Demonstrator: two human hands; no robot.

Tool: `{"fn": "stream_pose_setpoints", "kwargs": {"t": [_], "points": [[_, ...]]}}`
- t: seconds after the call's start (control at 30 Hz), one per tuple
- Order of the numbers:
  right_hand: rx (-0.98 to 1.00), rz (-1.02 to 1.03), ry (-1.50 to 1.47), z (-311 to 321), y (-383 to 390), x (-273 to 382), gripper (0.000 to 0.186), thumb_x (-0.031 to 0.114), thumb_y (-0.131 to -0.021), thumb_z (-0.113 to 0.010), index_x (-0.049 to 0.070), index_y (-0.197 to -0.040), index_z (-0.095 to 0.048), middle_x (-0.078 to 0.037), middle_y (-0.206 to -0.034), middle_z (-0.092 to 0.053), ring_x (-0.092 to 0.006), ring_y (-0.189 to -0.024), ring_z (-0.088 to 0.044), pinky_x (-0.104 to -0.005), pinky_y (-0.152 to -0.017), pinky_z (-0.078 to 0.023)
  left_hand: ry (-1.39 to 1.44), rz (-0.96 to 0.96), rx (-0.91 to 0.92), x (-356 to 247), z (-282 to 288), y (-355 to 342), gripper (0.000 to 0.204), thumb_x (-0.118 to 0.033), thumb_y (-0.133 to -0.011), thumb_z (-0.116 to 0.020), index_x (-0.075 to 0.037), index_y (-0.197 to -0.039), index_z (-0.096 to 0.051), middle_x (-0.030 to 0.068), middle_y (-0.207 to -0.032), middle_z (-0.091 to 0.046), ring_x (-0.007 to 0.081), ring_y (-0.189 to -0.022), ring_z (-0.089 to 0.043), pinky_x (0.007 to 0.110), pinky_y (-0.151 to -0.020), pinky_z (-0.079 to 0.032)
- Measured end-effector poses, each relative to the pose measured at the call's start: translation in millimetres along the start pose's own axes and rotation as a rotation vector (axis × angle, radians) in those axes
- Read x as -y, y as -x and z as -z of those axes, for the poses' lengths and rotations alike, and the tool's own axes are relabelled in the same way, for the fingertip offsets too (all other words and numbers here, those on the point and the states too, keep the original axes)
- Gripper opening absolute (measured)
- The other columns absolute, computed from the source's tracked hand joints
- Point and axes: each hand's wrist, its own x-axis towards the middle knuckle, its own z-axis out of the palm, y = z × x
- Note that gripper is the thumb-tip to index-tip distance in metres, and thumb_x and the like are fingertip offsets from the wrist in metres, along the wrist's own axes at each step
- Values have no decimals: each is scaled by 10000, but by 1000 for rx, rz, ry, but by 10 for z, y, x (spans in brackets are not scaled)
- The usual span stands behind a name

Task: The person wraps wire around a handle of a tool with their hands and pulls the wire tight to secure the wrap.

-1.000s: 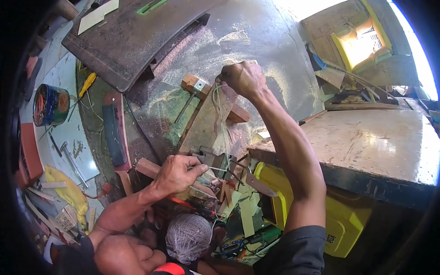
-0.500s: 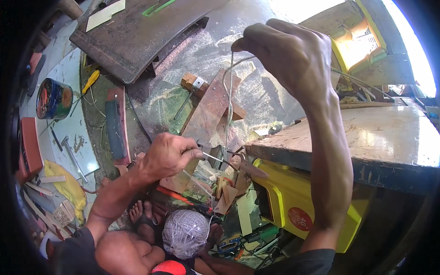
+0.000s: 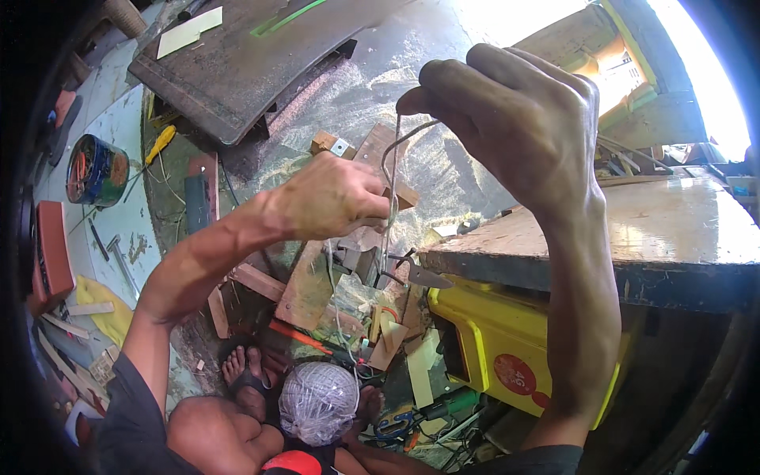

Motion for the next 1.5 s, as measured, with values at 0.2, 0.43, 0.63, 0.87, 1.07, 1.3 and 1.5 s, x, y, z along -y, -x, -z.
{"fn": "stream_pose_setpoints", "kwargs": {"t": [0.2,0.43,0.63,0.87,1.07,1.3,1.5], "points": [[35,121,33,145,-13,29,266,227,-679,-902,120,-880,-765,64,-575,-488,-22,-511,-488,-238,-414,-382,-47,-268,53,-15,-124,-373,273,-85,-907,-611,-124,-638,-633,0,-844,-715,130,-752,-670,277,-663,-620],[18,183,61,364,-23,100,300,269,-629,-919,122,-808,-727,63,-552,-405,-46,-487,-417,-274,-410,-319,13,-453,7,-74,96,-429,185,-171,-826,-649,-136,-717,-503,-26,-693,-420,132,-704,-517,279,-548,-523],[104,164,68,535,-83,165,305,257,-585,-912,120,-736,-685,52,-549,-393,-58,-481,-418,-292,-411,-328,41,-368,-71,-5,599,-555,175,-194,-872,-674,-96,-778,-563,53,-723,-587,217,-589,-614,337,-498,-526],[231,132,-67,638,-545,759,265,175,-778,-788,80,-618,-598,21,-495,-413,-96,-410,-471,-316,-341,-349,545,-485,313,-205,1262,-454,195,-91,-909,-602,9,-1054,-686,182,-1002,-683,285,-929,-655,395,-885,-529],[454,-189,-534,800,-687,1272,188,113,-827,-710,28,-675,-640,-82,-643,-635,-254,-544,-651,-380,-492,-536,290,-260,462,-387,1328,-251,203,-110,-929,-560,36,-1007,-678,186,-1053,-661,329,-989,-624,400,-934,-507],[229,-453,-489,1221,-460,1095,194,119,-893,-658,15,-1056,-670,-126,-940,-719,-211,-765,-709,-328,-687,-569,194,-71,555,-713,1499,-83,269,-164,-986,-519,40,-1001,-694,198,-1135,-584,328,-1108,-586,454,-999,-479],[677,-1057,-727,562,192,1050,360,127,-922,-633,45,-1272,-643,-202,-1176,-697,-296,-969,-727,-417,-883,-566,188,-180,454,-641,1423,59,259,-234,-939,-646,12,-861,-623,176,-1042,-475,350,-1007,-464,458,-897,-430]]}}
